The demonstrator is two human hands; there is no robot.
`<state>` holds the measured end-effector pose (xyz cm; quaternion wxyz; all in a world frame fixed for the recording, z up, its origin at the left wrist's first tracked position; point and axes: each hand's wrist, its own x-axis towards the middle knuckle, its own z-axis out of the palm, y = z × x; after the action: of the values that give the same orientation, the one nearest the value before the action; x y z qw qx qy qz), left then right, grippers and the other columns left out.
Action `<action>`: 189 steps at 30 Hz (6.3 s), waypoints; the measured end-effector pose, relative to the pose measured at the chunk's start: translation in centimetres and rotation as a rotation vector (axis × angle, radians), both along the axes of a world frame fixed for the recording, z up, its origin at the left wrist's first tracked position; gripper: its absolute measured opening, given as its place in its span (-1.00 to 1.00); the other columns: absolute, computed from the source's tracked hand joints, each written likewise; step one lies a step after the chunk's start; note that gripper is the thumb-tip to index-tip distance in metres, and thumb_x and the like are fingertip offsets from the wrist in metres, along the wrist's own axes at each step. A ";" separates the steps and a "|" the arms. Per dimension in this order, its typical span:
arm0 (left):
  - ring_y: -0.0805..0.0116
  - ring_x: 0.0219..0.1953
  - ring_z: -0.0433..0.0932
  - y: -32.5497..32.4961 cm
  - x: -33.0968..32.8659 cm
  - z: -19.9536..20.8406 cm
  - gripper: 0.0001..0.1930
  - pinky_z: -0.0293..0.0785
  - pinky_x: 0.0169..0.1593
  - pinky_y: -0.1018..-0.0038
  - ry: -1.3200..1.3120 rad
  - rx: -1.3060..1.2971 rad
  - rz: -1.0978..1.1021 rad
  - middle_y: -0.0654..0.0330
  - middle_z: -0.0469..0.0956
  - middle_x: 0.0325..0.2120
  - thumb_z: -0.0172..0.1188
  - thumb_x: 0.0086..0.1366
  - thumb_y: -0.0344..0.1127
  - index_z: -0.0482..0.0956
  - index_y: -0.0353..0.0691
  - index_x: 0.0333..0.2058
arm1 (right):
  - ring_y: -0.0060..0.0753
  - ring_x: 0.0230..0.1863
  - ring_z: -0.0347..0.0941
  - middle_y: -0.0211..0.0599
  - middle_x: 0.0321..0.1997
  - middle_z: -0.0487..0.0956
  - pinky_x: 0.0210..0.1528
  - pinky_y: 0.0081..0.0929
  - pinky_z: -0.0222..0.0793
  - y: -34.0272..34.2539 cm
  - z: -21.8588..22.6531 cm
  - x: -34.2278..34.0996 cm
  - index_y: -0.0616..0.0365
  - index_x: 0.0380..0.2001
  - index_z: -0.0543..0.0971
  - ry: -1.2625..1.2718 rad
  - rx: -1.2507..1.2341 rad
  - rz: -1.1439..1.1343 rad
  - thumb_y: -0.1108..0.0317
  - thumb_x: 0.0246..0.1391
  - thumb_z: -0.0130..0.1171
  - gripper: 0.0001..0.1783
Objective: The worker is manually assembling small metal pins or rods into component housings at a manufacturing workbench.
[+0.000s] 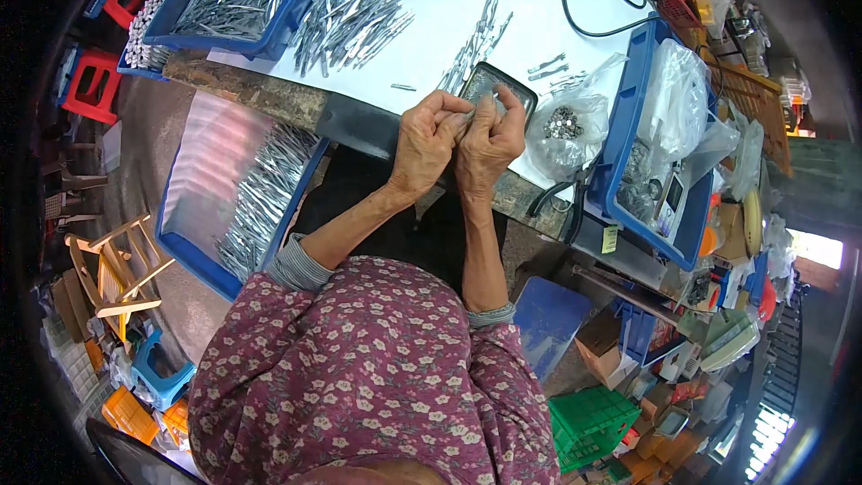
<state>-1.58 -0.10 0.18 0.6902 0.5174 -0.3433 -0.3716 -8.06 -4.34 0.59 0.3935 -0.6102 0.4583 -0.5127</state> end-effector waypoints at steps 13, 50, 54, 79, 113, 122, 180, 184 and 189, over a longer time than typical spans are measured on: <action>0.68 -0.64 0.25 0.2 0.1 -0.3 -0.95 0.21 -0.57 0.71 0.199 -0.038 -0.012 0.34 0.36 -0.69 -0.03 0.18 -0.52 0.38 -0.39 -0.39 | -0.71 -0.55 0.14 -0.50 -0.56 0.27 -0.53 -0.71 0.09 0.1 -0.2 0.0 0.34 -0.10 0.34 -0.067 -0.089 0.121 0.57 -0.02 -0.01 -0.65; 0.02 -0.31 0.39 -4.2 18.1 -1.0 -0.80 0.31 -0.21 0.27 -1.244 0.150 0.507 0.00 0.45 -0.43 -0.08 -0.03 -0.58 0.49 -0.28 -0.41 | -0.14 -0.38 0.43 0.00 -0.48 0.43 -0.43 -0.35 0.42 -2.5 1.0 7.1 0.38 -0.47 0.42 1.093 -0.764 0.588 0.58 -0.27 0.05 -0.83; 0.08 -0.30 0.37 -4.6 17.2 -0.5 -0.82 0.29 -0.19 0.31 -1.291 0.055 0.518 0.05 0.46 -0.43 -0.06 -0.01 -0.54 0.49 -0.26 -0.42 | -0.02 -0.37 0.41 0.08 -0.43 0.42 -0.36 -0.26 0.41 -3.0 1.0 7.1 0.41 -0.43 0.37 1.016 -0.583 0.606 0.60 -0.29 0.07 -0.77; 0.00 -0.39 0.48 -18.6 -2.5 -1.2 -0.88 0.43 -0.33 0.22 -1.242 0.098 -0.062 -0.04 0.47 -0.47 0.02 -0.04 -0.45 0.44 -0.30 -0.45 | -0.62 -0.44 0.28 -0.34 -0.34 0.45 -0.43 -0.67 0.18 -0.2 2.9 -7.2 0.29 -0.35 0.47 -0.631 0.450 0.678 0.40 -0.01 0.09 -0.83; 0.09 -0.43 0.50 -14.6 1.4 0.2 -0.77 0.42 -0.35 0.32 -0.562 0.029 0.025 -0.09 0.51 -0.51 -0.06 -0.09 -0.50 0.51 -0.39 -0.42 | -0.57 -0.51 0.34 -0.24 -0.44 0.50 -0.49 -0.70 0.19 -0.6 2.3 -6.8 0.27 -0.30 0.43 -0.457 0.340 0.515 0.38 -0.03 0.14 -0.77; 0.55 -0.50 0.43 -2.9 4.1 3.5 -0.80 0.34 -0.41 0.70 0.279 -0.015 -0.332 0.18 0.50 -0.50 0.00 0.17 -0.43 0.42 -0.39 -0.24 | -0.66 -0.58 0.24 -0.33 -0.47 0.49 -0.53 -0.72 0.14 -1.0 5.0 -4.7 0.30 -0.36 0.48 -0.363 0.317 0.464 0.47 -0.04 0.06 -0.85; 0.73 -0.69 0.16 10.2 4.5 0.2 -0.87 0.03 -0.66 0.78 0.400 0.161 -0.201 0.27 0.39 -0.64 -0.03 0.19 -0.42 0.37 -0.35 -0.30 | -0.71 -0.56 0.27 -0.44 -0.57 0.45 -0.52 -0.73 0.19 3.1 1.7 -1.2 0.26 -0.37 0.50 -0.008 0.103 0.272 0.38 0.08 -0.01 -0.83; 0.74 -0.70 0.10 12.7 3.8 -1.1 -0.86 -0.07 -0.68 0.80 0.457 0.212 -0.191 0.29 0.34 -0.63 -0.03 0.24 -0.39 0.35 -0.33 -0.27 | -0.69 -0.55 0.29 -0.44 -0.56 0.46 -0.51 -0.73 0.19 3.8 0.6 -2.1 0.24 -0.35 0.50 0.090 0.017 0.222 0.39 0.08 0.00 -0.84; 0.75 -0.75 0.07 13.7 3.5 -2.9 -0.85 -0.10 -0.73 0.78 0.592 0.281 -0.225 0.30 0.31 -0.68 0.00 0.22 -0.36 0.34 -0.34 -0.33 | -0.68 -0.55 0.30 -0.41 -0.55 0.48 -0.51 -0.72 0.20 4.4 0.0 -2.7 0.23 -0.33 0.49 0.117 -0.048 0.187 0.42 0.08 0.01 -0.87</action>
<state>1.90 13.56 -2.69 0.6365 0.4362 -0.1282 -0.6230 -10.77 0.06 0.62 0.3976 -0.6885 0.4090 -0.4479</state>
